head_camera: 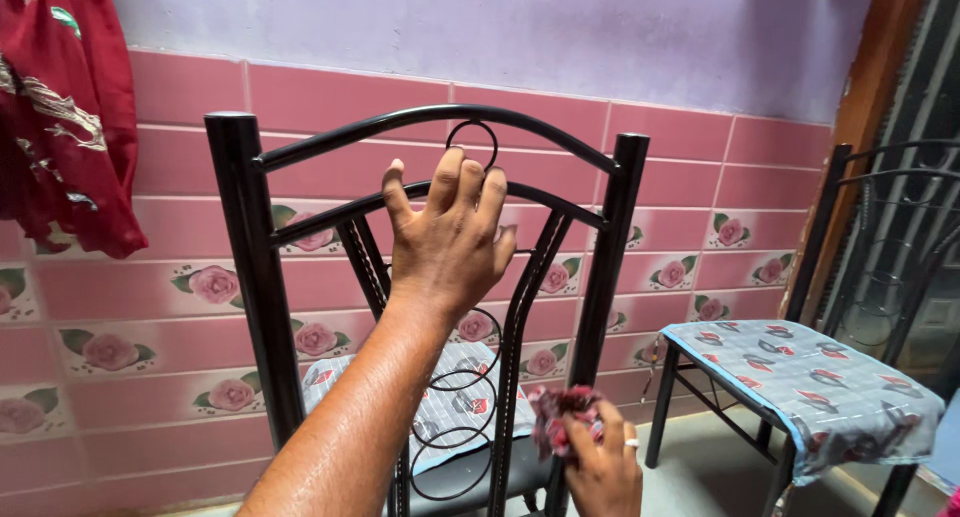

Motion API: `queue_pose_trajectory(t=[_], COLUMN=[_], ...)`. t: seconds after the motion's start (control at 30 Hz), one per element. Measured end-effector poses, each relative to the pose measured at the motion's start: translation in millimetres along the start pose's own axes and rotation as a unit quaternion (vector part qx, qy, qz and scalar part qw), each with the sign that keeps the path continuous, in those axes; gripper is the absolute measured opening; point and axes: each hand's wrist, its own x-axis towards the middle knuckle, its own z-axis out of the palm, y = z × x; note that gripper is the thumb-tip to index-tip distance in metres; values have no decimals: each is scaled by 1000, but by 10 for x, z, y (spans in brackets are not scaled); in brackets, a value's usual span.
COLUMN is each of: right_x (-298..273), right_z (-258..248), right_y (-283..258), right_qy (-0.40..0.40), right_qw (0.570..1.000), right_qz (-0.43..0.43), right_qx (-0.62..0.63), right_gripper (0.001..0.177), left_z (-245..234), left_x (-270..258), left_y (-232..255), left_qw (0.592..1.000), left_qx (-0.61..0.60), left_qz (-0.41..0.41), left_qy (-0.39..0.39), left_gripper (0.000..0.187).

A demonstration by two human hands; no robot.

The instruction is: The person wipes the metal frame of a black chair using a patterned cloth. They clean the backrest, legs, and seat area of the chair, which is positioned in a tiled room. The person moves the chair slightly to access different parts of the frame during the cleaning process.

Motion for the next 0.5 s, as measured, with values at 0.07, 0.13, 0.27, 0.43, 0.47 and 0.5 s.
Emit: queue_pose_trajectory(t=[0.07,0.13,0.27,0.43,0.47,0.5], right_x=[49,257,682,402,275,166], right_z=[-133,-241,-410,-265,-208,-141], right_y=[38,1,-73,-80,-59,-37], right_qy=[-19,9,81,55,51,49], right_qw=[1000,999,991,988,987,985], right_qz=[3,-22,-102,-145,-154,-162], right_qx=[17,33,31,-10,-16,-23], right_gripper=[45,46,45,40,40,40], left_z=[-5,-2,8,36,39,46], left_x=[-20,-27,-35,-32,-41,-31], left_y=[0,-9,-15,-22,-25,-34], left_qw=[1000,1000,1000,999,999,999], left_qx=[1,4,-1,-8,-6,-2], left_qz=[1,5,1,1,2,4], left_qy=[-3,3,24,38,42,47], left_gripper=[52,53,49,44,44,44])
